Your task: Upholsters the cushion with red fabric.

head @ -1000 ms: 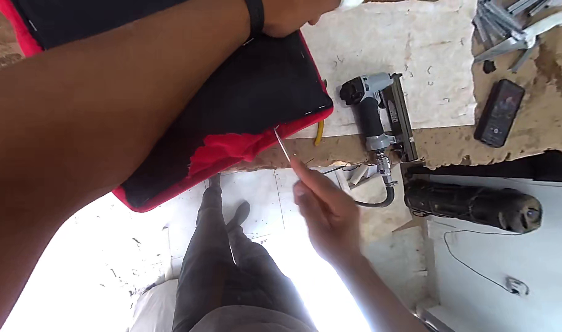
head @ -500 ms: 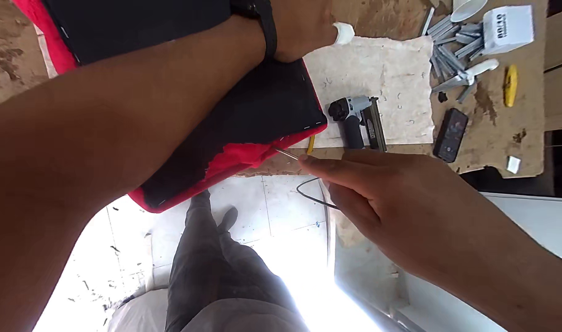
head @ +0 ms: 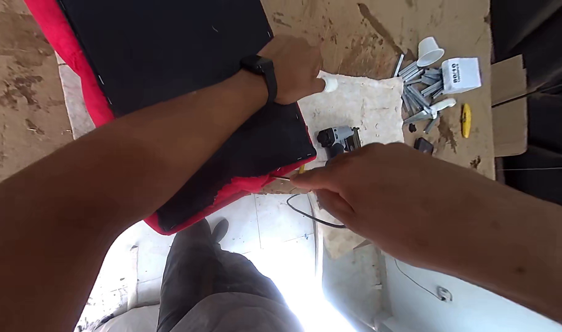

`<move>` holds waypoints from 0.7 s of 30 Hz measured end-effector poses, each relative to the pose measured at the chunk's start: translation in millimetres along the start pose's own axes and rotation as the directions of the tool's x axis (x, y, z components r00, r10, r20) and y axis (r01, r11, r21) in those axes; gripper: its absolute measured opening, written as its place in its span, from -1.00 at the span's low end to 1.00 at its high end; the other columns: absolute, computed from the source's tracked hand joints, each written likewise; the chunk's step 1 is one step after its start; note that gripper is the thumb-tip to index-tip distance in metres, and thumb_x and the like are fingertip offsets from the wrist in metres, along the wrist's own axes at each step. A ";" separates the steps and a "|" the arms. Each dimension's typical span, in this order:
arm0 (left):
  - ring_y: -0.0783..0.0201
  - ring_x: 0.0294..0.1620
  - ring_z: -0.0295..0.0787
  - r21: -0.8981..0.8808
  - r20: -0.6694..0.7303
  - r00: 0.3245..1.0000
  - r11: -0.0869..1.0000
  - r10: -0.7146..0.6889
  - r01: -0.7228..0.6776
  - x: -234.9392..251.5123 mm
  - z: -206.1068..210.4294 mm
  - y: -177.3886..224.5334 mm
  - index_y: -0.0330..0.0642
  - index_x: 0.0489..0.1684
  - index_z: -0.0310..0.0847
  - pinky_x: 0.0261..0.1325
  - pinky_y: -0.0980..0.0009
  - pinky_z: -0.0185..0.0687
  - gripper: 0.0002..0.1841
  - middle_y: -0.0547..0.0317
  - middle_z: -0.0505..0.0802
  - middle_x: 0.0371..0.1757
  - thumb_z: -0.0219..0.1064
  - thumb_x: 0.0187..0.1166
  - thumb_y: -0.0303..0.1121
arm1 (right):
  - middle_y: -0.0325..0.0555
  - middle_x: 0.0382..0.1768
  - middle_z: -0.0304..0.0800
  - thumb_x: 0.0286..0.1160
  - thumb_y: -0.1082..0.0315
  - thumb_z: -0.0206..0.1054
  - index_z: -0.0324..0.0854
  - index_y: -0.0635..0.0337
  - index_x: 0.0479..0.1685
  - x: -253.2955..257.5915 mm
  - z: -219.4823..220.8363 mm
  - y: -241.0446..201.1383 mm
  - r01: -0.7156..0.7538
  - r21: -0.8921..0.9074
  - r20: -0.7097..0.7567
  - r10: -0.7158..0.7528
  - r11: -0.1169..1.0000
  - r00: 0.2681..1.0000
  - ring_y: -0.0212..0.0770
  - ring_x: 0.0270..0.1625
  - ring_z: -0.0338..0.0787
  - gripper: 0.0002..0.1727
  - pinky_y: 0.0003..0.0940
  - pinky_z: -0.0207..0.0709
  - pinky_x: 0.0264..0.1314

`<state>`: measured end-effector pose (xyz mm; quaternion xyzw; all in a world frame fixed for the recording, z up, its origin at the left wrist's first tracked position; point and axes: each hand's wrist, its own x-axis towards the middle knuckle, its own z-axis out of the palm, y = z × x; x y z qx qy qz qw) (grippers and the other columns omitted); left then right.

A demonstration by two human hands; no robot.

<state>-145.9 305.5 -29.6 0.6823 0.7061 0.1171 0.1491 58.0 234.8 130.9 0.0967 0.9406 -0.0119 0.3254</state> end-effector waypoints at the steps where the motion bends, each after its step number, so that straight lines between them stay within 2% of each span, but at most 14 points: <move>1: -0.05 -0.27 0.76 -0.003 0.004 1.000 1.000 -0.004 0.004 0.0 -0.6 -0.1 0.02 -0.44 0.67 -0.28 -0.17 0.49 -0.42 0.07 0.75 -0.43 -0.06 0.61 0.27 | -0.47 -0.39 0.77 0.57 0.11 0.32 0.76 -0.49 0.30 1.5 -4.7 -4.2 -0.010 -0.023 0.031 0.011 1.000 0.999 -0.35 -0.45 0.71 -0.63 -0.25 0.57 -0.50; 3: -0.04 -0.29 0.76 -0.012 0.004 1.000 1.000 -0.003 0.003 0.1 -0.7 -1.3 0.01 -0.44 0.68 -0.29 -0.16 0.50 -0.41 0.07 0.75 -0.44 -0.05 0.60 0.27 | -0.45 -0.32 0.80 0.55 0.16 0.36 0.70 -0.50 0.41 2.6 -6.2 -7.9 -0.008 -0.051 0.042 0.010 0.999 0.999 -0.34 -0.40 0.74 -0.56 -0.25 0.61 -0.44; 7: -0.03 -0.27 0.77 -0.019 0.004 1.000 1.000 0.012 -0.012 -1.2 -1.7 -2.0 0.00 -0.43 0.68 -0.29 -0.15 0.52 -0.40 0.07 0.75 -0.43 -0.06 0.61 0.28 | -0.50 -0.17 0.85 0.61 0.16 0.25 0.66 -0.53 0.49 -1.1 -2.2 -7.7 -0.013 -0.005 0.011 0.013 1.000 1.000 -0.40 -0.35 0.76 -0.52 -0.30 0.63 -0.38; 11: -0.06 -0.18 0.79 -0.007 0.000 1.000 1.000 0.014 -0.014 0.0 -1.9 -4.1 -0.01 -0.36 0.72 -0.20 -0.16 0.56 -0.38 0.04 0.79 -0.34 -0.07 0.62 0.30 | -0.47 -0.15 0.87 0.66 0.11 0.11 0.69 -0.48 0.46 -2.2 8.7 -1.5 0.041 -0.023 -0.057 -0.043 0.999 0.997 -0.39 -0.30 0.79 -0.54 -0.28 0.66 -0.34; 13: -0.07 -0.17 0.79 0.002 0.005 1.000 1.000 0.013 -0.013 0.4 -1.8 -3.3 -0.03 -0.36 0.71 -0.20 -0.16 0.55 -0.38 0.01 0.79 -0.34 -0.08 0.63 0.29 | -0.45 -0.23 0.84 0.65 0.13 0.13 0.69 -0.49 0.45 -2.9 10.3 -0.9 0.041 -0.022 -0.054 -0.042 0.999 0.998 -0.36 -0.33 0.77 -0.54 -0.27 0.64 -0.39; 21: -0.06 -0.20 0.79 0.023 0.009 1.000 1.000 0.000 -0.001 2.3 0.7 -1.2 -0.02 -0.38 0.70 -0.26 -0.14 0.53 -0.37 0.03 0.78 -0.36 -0.09 0.62 0.31 | -0.45 -0.26 0.83 0.63 0.14 0.18 0.71 -0.44 0.43 -2.5 6.9 0.5 0.051 -0.036 -0.032 -0.052 0.998 0.998 -0.37 -0.35 0.76 -0.56 -0.29 0.62 -0.41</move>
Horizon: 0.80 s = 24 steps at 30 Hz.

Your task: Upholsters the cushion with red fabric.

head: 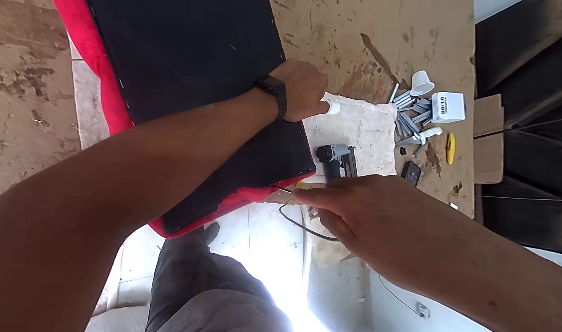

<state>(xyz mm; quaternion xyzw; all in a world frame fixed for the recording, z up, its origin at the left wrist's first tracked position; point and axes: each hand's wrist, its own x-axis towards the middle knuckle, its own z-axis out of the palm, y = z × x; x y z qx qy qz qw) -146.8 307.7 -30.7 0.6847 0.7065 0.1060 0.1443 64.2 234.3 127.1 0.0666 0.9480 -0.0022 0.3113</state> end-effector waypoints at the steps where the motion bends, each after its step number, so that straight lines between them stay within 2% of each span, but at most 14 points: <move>1: -0.07 -0.19 0.79 0.003 0.001 1.000 1.000 -0.002 0.002 -0.2 0.3 -0.1 -0.02 -0.37 0.70 -0.26 -0.14 0.53 -0.37 0.03 0.78 -0.36 -0.10 0.62 0.31 | -0.46 -0.26 0.82 0.63 0.14 0.19 0.71 -0.45 0.42 0.3 -0.8 -0.1 -0.001 0.000 0.007 0.001 1.000 1.000 -0.38 -0.36 0.76 -0.57 -0.29 0.62 -0.42; 7: -0.06 -0.20 0.78 0.009 0.009 1.000 1.000 -0.005 0.005 -0.4 -0.4 0.6 -0.02 -0.37 0.70 -0.25 -0.14 0.51 -0.38 0.03 0.77 -0.36 -0.08 0.62 0.30 | -0.50 -0.27 0.81 0.60 0.16 0.28 0.68 -0.52 0.46 2.9 -12.7 -6.9 -0.050 0.008 0.070 0.049 0.999 0.996 -0.42 -0.39 0.72 -0.54 -0.33 0.59 -0.43; 14: -0.06 -0.21 0.78 -0.010 -0.005 1.000 1.000 0.004 -0.004 0.5 1.2 -1.5 -0.02 -0.38 0.69 -0.26 -0.13 0.53 -0.38 0.03 0.77 -0.37 -0.08 0.61 0.29 | -0.51 -0.17 0.86 0.63 0.13 0.22 0.71 -0.48 0.44 5.4 -12.5 -3.7 -0.023 0.022 0.034 0.022 1.000 0.999 -0.43 -0.34 0.76 -0.56 -0.31 0.64 -0.35; 18: -0.06 -0.20 0.79 -0.006 -0.001 1.000 1.000 0.004 -0.004 1.4 0.5 -1.7 -0.02 -0.37 0.70 -0.24 -0.13 0.54 -0.37 0.03 0.78 -0.35 -0.09 0.62 0.31 | -0.54 -0.20 0.84 0.63 0.12 0.21 0.68 -0.53 0.47 5.7 -14.4 -3.4 -0.027 0.014 0.040 0.026 1.000 0.999 -0.46 -0.36 0.74 -0.54 -0.35 0.63 -0.36; 24: -0.06 -0.22 0.78 -0.025 -0.026 1.000 1.000 0.005 -0.006 2.2 3.0 -2.5 -0.02 -0.39 0.70 -0.24 -0.15 0.54 -0.39 0.03 0.78 -0.36 -0.06 0.61 0.30 | -0.54 -0.24 0.83 0.61 0.15 0.24 0.68 -0.50 0.47 6.6 -16.4 -4.0 -0.020 0.025 0.054 0.018 0.999 0.998 -0.47 -0.40 0.72 -0.54 -0.35 0.63 -0.38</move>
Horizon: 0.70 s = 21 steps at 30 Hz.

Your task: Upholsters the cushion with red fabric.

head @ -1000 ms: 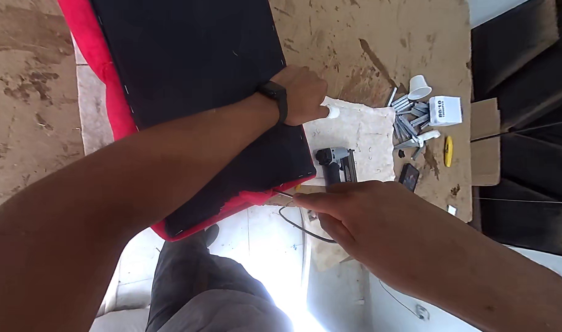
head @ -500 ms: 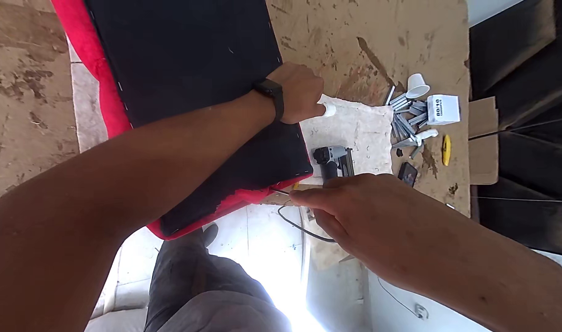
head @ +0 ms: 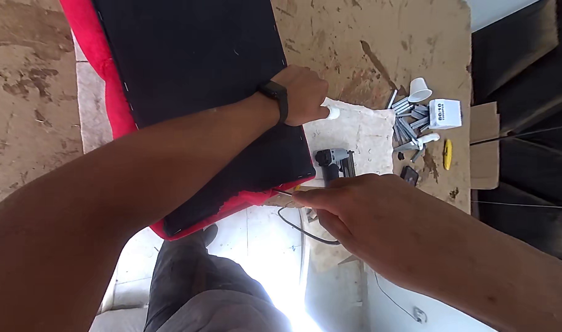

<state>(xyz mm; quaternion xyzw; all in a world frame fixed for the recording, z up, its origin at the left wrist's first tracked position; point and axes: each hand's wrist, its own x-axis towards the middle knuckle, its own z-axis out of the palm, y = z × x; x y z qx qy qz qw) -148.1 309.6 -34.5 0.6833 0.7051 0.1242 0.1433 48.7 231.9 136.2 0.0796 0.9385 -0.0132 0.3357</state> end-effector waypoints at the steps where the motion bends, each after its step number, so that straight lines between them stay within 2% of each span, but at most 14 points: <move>1: -0.05 -0.22 0.78 0.003 -0.002 1.000 1.000 0.001 -0.001 0.2 0.5 -0.3 -0.02 -0.39 0.70 -0.25 -0.15 0.54 -0.39 0.03 0.78 -0.37 -0.06 0.61 0.30 | -0.54 -0.27 0.82 0.62 0.15 0.25 0.67 -0.52 0.47 0.3 -0.7 0.3 -0.001 0.001 0.011 0.001 1.000 1.000 -0.47 -0.41 0.71 -0.54 -0.35 0.62 -0.39; 17: -0.04 -0.21 0.78 0.013 0.006 1.000 1.000 0.007 -0.007 -1.1 -1.9 -0.1 -0.02 -0.37 0.70 -0.23 -0.13 0.53 -0.37 0.04 0.78 -0.36 -0.07 0.61 0.32 | -0.58 -0.42 0.76 0.63 0.14 0.25 0.71 -0.59 0.39 5.7 -11.2 1.7 -0.026 0.018 0.048 0.025 1.000 0.999 -0.51 -0.49 0.66 -0.58 -0.37 0.58 -0.49; 21: -0.05 -0.23 0.77 0.009 -0.002 1.000 1.000 0.006 -0.006 -0.6 -0.9 -0.2 -0.02 -0.42 0.69 -0.27 -0.12 0.52 -0.38 0.03 0.77 -0.37 -0.06 0.60 0.30 | -0.58 -0.37 0.78 0.64 0.12 0.23 0.65 -0.63 0.46 5.5 -10.6 1.8 -0.036 0.000 0.069 0.036 0.999 0.997 -0.51 -0.46 0.67 -0.54 -0.37 0.59 -0.45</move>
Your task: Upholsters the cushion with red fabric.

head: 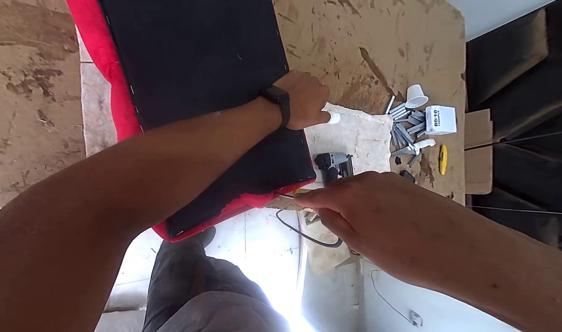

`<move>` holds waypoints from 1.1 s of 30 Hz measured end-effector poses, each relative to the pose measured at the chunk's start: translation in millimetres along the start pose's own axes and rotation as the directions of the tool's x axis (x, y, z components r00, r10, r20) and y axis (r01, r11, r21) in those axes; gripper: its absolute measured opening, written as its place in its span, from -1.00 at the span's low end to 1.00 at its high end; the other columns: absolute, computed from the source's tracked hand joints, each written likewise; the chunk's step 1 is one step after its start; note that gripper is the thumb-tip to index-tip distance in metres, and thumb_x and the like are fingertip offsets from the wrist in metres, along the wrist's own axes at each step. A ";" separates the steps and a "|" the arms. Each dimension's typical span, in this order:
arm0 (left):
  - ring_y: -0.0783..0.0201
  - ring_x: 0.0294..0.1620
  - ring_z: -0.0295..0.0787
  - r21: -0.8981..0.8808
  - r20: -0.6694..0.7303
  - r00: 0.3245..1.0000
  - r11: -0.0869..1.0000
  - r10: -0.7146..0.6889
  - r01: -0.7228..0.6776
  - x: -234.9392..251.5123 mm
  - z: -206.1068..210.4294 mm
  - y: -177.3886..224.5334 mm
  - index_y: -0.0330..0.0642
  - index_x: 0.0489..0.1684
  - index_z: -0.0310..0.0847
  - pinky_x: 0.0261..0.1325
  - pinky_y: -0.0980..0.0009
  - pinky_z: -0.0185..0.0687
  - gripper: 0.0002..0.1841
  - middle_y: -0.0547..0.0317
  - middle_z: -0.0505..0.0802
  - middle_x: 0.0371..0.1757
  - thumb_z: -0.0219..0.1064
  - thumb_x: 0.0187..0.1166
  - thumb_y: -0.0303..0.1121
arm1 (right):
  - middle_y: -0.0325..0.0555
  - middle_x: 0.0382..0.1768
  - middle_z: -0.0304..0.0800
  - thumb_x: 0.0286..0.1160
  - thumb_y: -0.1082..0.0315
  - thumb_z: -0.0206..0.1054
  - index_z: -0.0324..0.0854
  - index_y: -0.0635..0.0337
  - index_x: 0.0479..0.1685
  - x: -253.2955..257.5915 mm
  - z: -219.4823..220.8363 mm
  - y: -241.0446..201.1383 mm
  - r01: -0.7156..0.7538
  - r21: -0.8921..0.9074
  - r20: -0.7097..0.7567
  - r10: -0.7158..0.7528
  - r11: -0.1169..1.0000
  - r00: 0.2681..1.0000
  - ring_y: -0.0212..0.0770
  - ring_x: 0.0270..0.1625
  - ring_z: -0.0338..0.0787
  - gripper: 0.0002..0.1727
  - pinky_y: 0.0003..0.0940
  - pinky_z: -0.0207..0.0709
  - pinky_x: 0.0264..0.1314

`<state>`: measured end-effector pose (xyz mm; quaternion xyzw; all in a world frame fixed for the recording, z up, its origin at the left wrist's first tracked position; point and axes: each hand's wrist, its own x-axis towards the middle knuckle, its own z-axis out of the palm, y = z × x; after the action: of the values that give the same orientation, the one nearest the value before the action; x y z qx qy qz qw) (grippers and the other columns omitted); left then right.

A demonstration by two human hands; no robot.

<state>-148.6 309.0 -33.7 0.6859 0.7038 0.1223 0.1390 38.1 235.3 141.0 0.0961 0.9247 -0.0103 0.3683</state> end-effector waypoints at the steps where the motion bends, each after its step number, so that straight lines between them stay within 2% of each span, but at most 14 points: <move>1: -0.04 -0.24 0.77 -0.001 -0.005 1.000 1.000 0.000 0.000 0.3 0.7 -0.3 -0.02 -0.43 0.68 -0.28 -0.11 0.51 -0.39 0.04 0.77 -0.38 -0.06 0.60 0.30 | -0.59 -0.36 0.79 0.65 0.12 0.22 0.66 -0.62 0.46 -0.1 0.4 0.1 0.006 -0.005 -0.006 -0.006 1.000 1.000 -0.51 -0.45 0.68 -0.55 -0.37 0.60 -0.44; 7: -0.06 -0.22 0.79 -0.018 0.001 1.000 1.000 0.003 -0.003 -0.5 0.3 0.3 -0.04 -0.41 0.70 -0.24 -0.16 0.55 -0.38 0.02 0.78 -0.37 -0.05 0.61 0.30 | -0.58 -0.39 0.77 0.65 0.11 0.21 0.69 -0.61 0.40 0.3 -1.5 -2.4 0.002 -0.005 -0.006 -0.002 1.000 1.000 -0.50 -0.46 0.68 -0.58 -0.36 0.59 -0.45; 15: -0.05 -0.24 0.78 -0.002 0.001 1.000 1.000 0.008 -0.008 -0.8 -0.3 -0.2 -0.03 -0.44 0.69 -0.27 -0.13 0.52 -0.37 0.04 0.77 -0.39 -0.07 0.61 0.30 | -0.56 -0.40 0.77 0.63 0.15 0.25 0.67 -0.61 0.44 1.6 -3.4 -3.8 0.005 -0.018 -0.011 -0.006 1.000 1.000 -0.47 -0.48 0.67 -0.54 -0.35 0.56 -0.48; 23: -0.04 -0.25 0.77 0.013 0.015 1.000 1.000 0.009 -0.009 -1.9 -2.5 0.4 -0.03 -0.41 0.68 -0.29 -0.11 0.51 -0.37 0.04 0.76 -0.39 -0.08 0.62 0.30 | -0.55 -0.47 0.73 0.62 0.15 0.25 0.71 -0.61 0.36 2.8 -5.3 -5.4 -0.006 -0.016 0.006 0.006 1.000 1.000 -0.48 -0.52 0.64 -0.58 -0.35 0.53 -0.52; 28: -0.03 -0.24 0.78 -0.003 0.015 1.000 1.000 0.003 -0.003 -1.4 -2.2 1.1 -0.02 -0.40 0.70 -0.28 -0.11 0.52 -0.39 0.05 0.77 -0.38 -0.06 0.61 0.29 | -0.53 -0.38 0.78 0.63 0.13 0.25 0.67 -0.59 0.46 2.4 -3.5 -5.6 0.018 -0.045 0.002 -0.018 0.999 1.000 -0.46 -0.44 0.70 -0.54 -0.34 0.59 -0.43; 31: -0.04 -0.22 0.78 -0.009 0.020 1.000 1.000 -0.003 0.004 -1.1 -2.2 0.5 -0.01 -0.37 0.71 -0.24 -0.12 0.54 -0.39 0.05 0.78 -0.36 -0.05 0.61 0.30 | -0.52 -0.24 0.83 0.66 0.12 0.23 0.68 -0.51 0.46 1.2 -0.5 -8.8 0.003 -0.059 0.006 -0.002 0.998 1.000 -0.43 -0.34 0.74 -0.57 -0.33 0.63 -0.32; 33: -0.05 -0.21 0.78 -0.001 0.017 1.000 1.000 -0.009 0.009 0.5 -1.0 0.4 -0.01 -0.38 0.71 -0.25 -0.12 0.54 -0.38 0.04 0.78 -0.36 -0.05 0.60 0.31 | -0.44 -0.20 0.85 0.66 0.11 0.23 0.70 -0.46 0.42 -1.5 8.1 -12.5 -0.013 -0.078 -0.016 0.012 0.997 1.000 -0.35 -0.33 0.77 -0.59 -0.27 0.63 -0.36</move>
<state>-148.6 309.5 -32.6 0.6838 0.7055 0.1161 0.1460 42.4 222.1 135.5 0.0874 0.9265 0.0288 0.3648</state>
